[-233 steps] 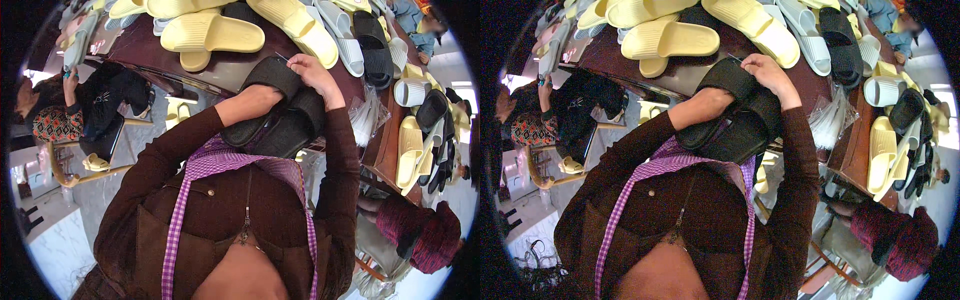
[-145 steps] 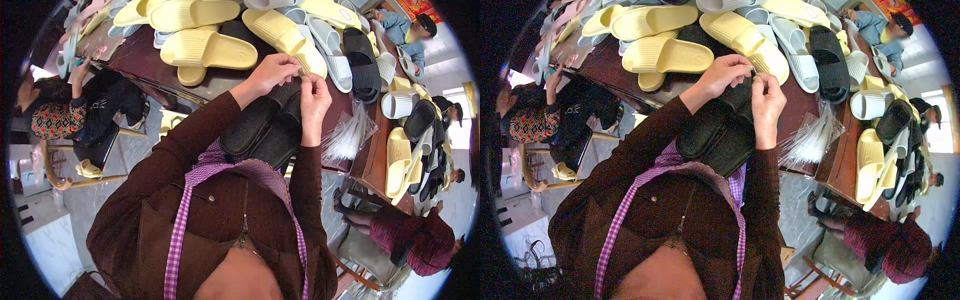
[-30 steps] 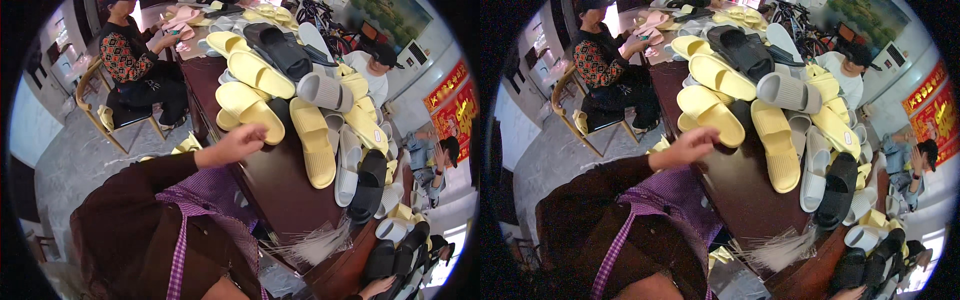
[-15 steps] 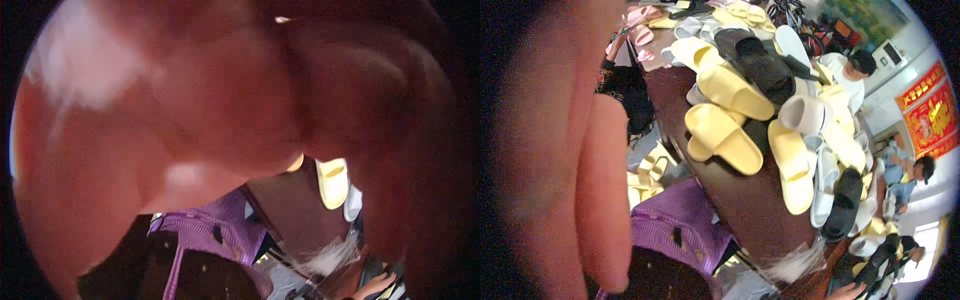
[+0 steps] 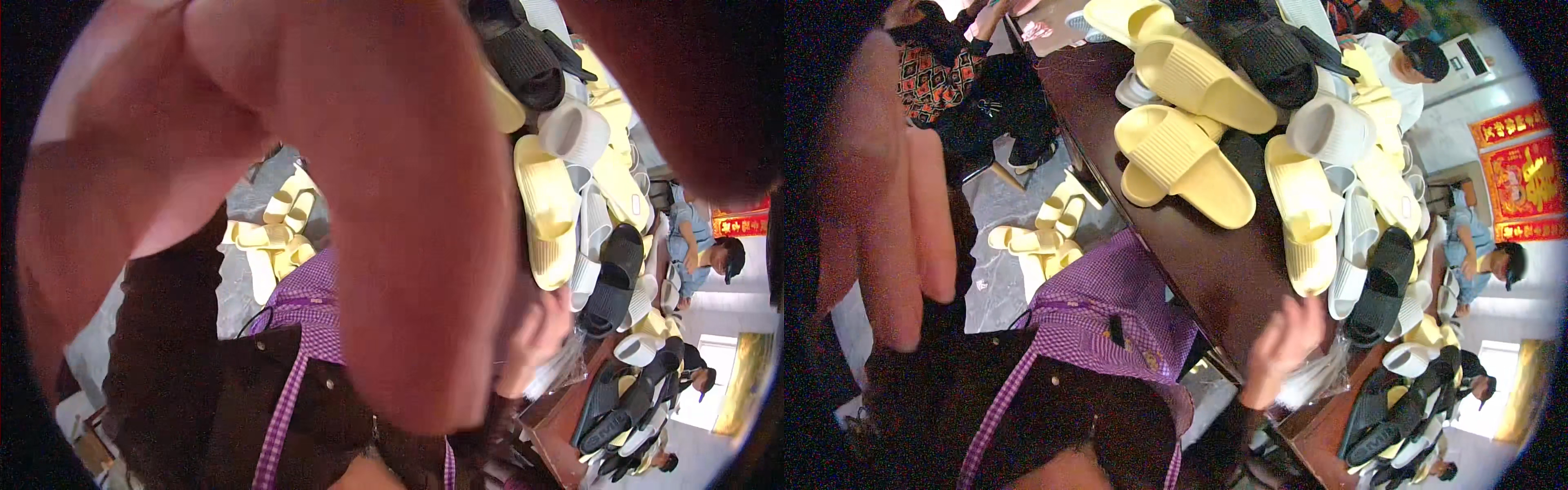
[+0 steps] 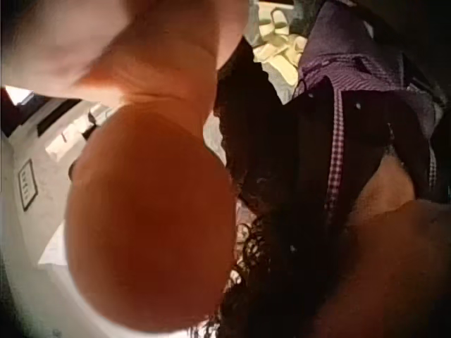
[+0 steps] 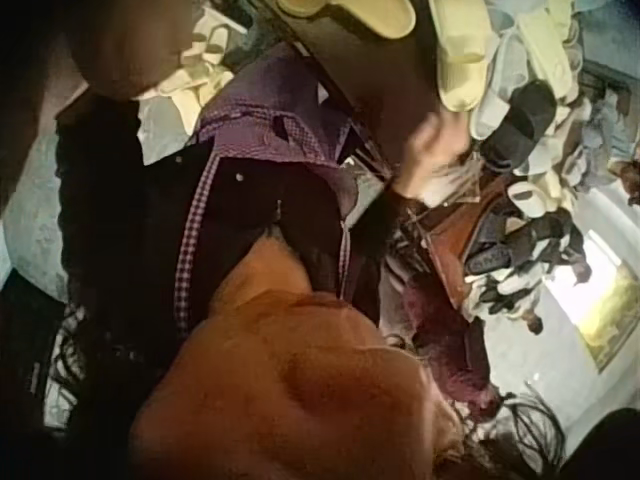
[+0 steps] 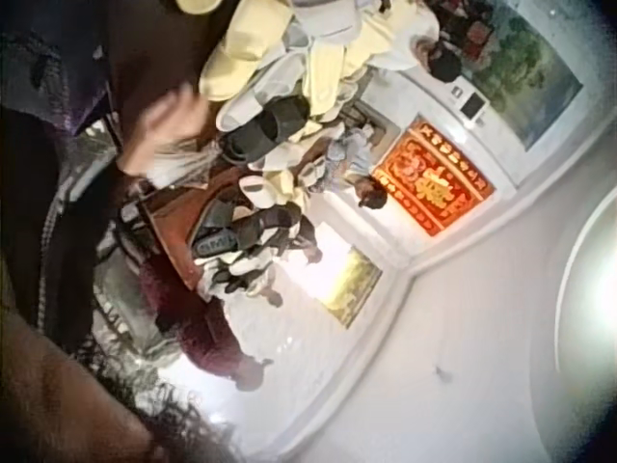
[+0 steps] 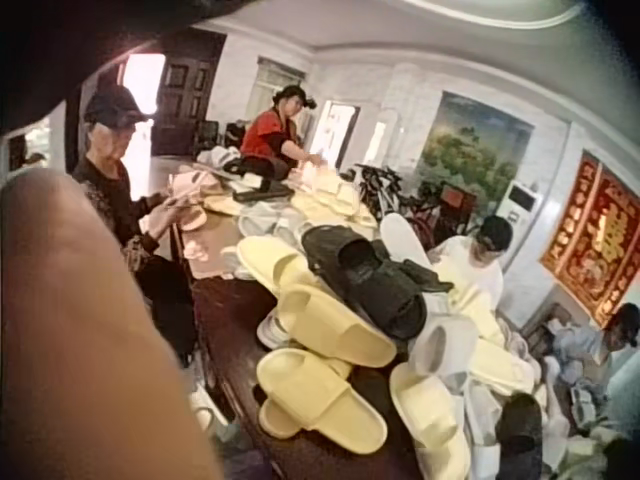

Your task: The person pairs slippers together and fastens each pair by hand using plastic tag fasteners.

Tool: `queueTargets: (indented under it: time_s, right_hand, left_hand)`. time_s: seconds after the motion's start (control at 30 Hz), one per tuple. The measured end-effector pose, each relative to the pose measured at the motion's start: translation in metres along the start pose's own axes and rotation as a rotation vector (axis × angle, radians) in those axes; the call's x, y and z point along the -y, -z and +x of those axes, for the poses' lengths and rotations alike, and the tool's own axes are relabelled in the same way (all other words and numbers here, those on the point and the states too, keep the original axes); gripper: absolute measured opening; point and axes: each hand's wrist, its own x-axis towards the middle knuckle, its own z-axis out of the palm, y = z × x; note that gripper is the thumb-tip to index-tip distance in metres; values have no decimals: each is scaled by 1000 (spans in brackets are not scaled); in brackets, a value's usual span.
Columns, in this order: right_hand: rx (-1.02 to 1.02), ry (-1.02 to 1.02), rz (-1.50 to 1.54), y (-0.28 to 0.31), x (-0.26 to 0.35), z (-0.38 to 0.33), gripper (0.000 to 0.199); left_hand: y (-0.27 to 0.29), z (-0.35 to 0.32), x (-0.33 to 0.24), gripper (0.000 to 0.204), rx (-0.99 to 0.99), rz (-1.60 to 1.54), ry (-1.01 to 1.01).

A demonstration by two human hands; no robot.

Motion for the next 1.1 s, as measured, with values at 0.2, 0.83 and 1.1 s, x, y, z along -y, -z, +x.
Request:
queueTargets:
  time_s: [0.2,0.83,1.1]
  right_hand:
    - [112,-176,398,-77,50,-51,22]
    - [12,-355,593,-94,46,-68,23]
    - [-93,-197,467,-76,42,18,44]
  left_hand:
    - [-11,-6,-33,43,-4,173,2]
    - [20,-35,196,30,-174,-74,871]
    - [-41,-25,115,29,-158,30,561]
